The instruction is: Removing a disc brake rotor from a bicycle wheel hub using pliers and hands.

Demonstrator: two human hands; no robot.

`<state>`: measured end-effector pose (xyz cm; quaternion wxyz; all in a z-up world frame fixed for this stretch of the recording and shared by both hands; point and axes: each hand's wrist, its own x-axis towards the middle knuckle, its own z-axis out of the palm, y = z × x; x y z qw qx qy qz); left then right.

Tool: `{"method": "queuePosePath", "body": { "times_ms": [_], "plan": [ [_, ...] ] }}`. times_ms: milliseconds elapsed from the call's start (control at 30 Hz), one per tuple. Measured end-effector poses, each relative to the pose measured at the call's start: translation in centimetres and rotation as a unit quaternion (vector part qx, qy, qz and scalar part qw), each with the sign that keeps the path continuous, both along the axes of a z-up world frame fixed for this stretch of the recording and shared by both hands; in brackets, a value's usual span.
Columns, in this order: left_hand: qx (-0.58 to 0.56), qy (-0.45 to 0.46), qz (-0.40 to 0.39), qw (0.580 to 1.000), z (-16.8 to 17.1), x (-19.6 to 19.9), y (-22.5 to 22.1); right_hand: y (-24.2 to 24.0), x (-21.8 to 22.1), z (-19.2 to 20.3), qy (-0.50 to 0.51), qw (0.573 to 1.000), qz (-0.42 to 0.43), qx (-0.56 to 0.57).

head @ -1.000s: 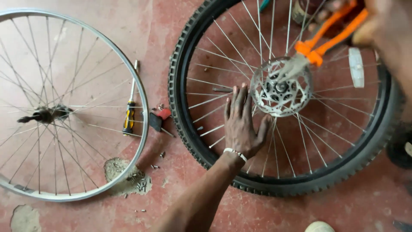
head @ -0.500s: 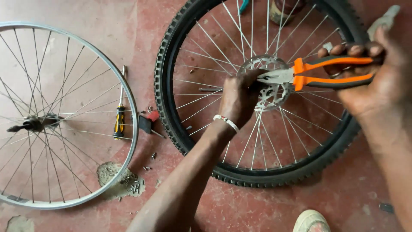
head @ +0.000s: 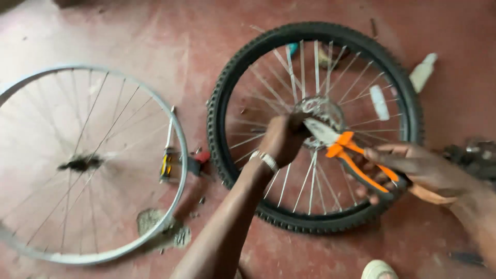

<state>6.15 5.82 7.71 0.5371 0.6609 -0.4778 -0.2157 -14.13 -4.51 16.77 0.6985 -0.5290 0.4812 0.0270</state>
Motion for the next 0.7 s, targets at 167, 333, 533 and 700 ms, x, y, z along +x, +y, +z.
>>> {"method": "queuePosePath", "body": {
  "times_ms": [167, 333, 533, 700],
  "plan": [
    [-0.023, 0.038, -0.134, 0.990, -2.0, -1.3, -3.7, 1.0, -2.4, -6.1, -0.005, 0.987, 0.053, 0.154],
    [-0.030, -0.034, -0.125, 0.991, -3.5, 0.2, -7.4, 2.1, -0.1, -7.2, -0.226, 0.963, 0.029, 0.145],
    [-0.010, 0.131, -0.087, 0.988, -5.3, -0.1, -7.4, -0.2, -0.4, -8.3, -0.256, 0.961, -0.021, 0.102],
    [-0.017, 0.136, -0.076, 0.988, -4.5, -0.9, -6.3, 0.5, 0.4, -7.5, -0.136, 0.981, -0.130, 0.046]
  ]
}}
